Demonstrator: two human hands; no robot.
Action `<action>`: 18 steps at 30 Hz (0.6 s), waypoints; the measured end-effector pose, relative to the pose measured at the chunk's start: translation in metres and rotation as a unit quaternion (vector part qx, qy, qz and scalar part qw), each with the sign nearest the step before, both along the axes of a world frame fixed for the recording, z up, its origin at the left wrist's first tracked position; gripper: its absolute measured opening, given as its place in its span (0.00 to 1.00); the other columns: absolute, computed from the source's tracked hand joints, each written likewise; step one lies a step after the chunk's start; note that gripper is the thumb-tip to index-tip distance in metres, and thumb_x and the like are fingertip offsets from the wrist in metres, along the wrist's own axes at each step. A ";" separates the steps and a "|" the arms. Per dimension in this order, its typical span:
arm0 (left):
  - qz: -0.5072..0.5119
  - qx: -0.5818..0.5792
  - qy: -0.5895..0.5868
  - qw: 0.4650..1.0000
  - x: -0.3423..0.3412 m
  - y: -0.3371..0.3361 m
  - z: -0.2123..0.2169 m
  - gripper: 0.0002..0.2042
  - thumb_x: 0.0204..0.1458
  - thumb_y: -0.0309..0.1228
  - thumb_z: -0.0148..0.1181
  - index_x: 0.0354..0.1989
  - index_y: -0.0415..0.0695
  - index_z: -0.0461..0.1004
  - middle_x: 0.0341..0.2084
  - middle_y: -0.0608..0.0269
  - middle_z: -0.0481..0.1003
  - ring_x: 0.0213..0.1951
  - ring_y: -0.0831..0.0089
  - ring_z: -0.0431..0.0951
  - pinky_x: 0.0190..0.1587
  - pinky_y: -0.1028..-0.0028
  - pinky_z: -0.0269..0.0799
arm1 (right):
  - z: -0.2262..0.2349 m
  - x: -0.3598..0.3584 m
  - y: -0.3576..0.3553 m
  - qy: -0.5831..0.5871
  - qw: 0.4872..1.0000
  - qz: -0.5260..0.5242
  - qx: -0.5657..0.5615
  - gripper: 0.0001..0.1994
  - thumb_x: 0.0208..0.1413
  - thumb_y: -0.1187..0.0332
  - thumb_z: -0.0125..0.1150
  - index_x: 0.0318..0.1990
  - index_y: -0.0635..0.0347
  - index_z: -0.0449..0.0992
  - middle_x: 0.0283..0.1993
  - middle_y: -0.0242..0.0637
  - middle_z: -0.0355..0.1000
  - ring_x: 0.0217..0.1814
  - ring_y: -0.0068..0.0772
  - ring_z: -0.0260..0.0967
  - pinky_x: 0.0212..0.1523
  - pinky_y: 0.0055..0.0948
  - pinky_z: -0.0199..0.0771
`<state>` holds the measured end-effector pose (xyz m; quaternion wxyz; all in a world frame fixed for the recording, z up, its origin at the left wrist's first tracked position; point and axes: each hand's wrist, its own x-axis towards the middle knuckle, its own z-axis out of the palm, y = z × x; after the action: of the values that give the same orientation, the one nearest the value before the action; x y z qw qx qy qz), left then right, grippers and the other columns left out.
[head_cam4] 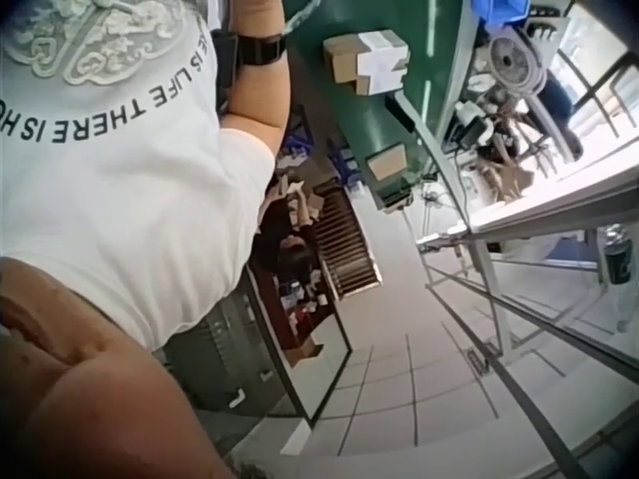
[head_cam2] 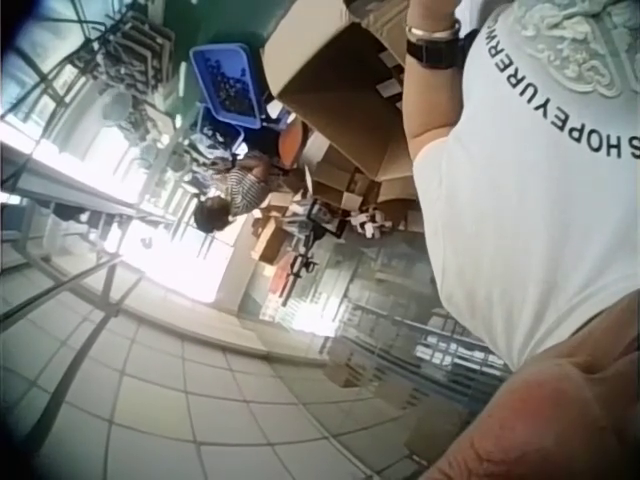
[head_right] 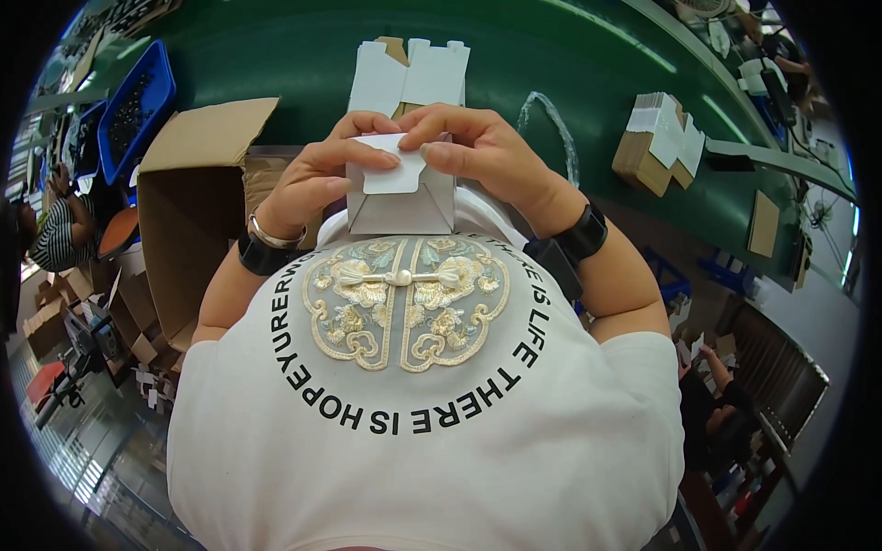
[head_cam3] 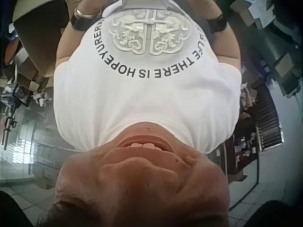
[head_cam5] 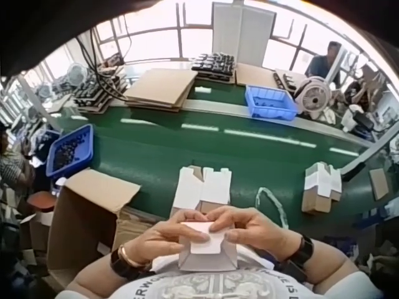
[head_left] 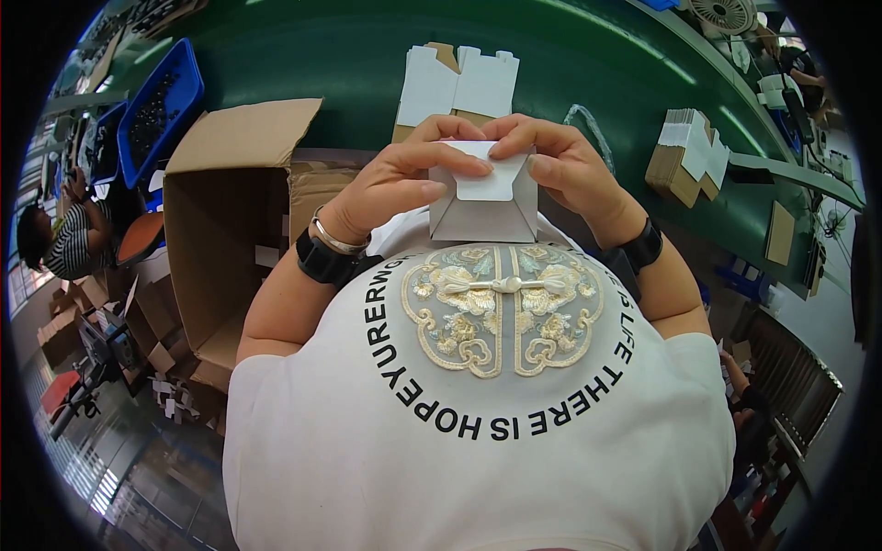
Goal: The person picks up flat cardboard pieces, folds them into small white boxes by hand, and places them into a larger cardboard box, repeating the process several times.
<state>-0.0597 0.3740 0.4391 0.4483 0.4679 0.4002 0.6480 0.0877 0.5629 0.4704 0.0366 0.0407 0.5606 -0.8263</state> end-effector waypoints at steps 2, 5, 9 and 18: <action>-0.021 -0.015 -0.024 0.999 0.003 0.000 0.005 0.23 0.48 0.18 0.55 0.55 0.50 0.70 0.46 0.61 0.67 0.49 0.70 0.68 0.54 0.76 0.61 | 0.000 -0.001 0.001 -0.015 0.991 0.010 0.131 0.19 0.48 0.72 0.64 0.50 0.62 0.71 0.51 0.37 0.69 0.52 0.28 0.66 0.53 0.27 0.66; 0.057 -0.089 0.053 0.993 0.014 0.004 0.009 0.26 0.47 0.22 0.59 0.57 0.51 0.67 0.47 0.58 0.66 0.50 0.68 0.67 0.53 0.72 0.63 | 0.009 -0.007 -0.001 -0.029 0.972 0.005 0.234 0.18 0.48 0.72 0.64 0.48 0.62 0.72 0.47 0.38 0.71 0.49 0.29 0.68 0.50 0.27 0.68; 0.095 -0.199 0.126 0.967 0.016 0.009 0.021 0.30 0.47 0.26 0.62 0.62 0.53 0.61 0.47 0.57 0.65 0.51 0.65 0.66 0.54 0.70 0.63 | 0.023 -0.021 0.004 -0.076 0.919 0.079 0.378 0.18 0.47 0.71 0.65 0.48 0.63 0.72 0.42 0.40 0.74 0.43 0.29 0.71 0.46 0.26 0.70; 0.123 -0.138 0.052 0.981 -0.007 -0.008 0.006 0.27 0.56 0.32 0.55 0.63 0.42 0.56 0.55 0.55 0.62 0.55 0.68 0.64 0.58 0.70 0.59 | 0.036 -0.016 0.015 -0.078 0.888 0.092 0.444 0.20 0.48 0.70 0.64 0.50 0.63 0.71 0.40 0.43 0.75 0.39 0.35 0.74 0.42 0.27 0.72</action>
<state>-0.0665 0.3664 0.4454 0.4038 0.3817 0.5628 0.6119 0.0721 0.5777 0.5065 0.1344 0.0650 0.8652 -0.4786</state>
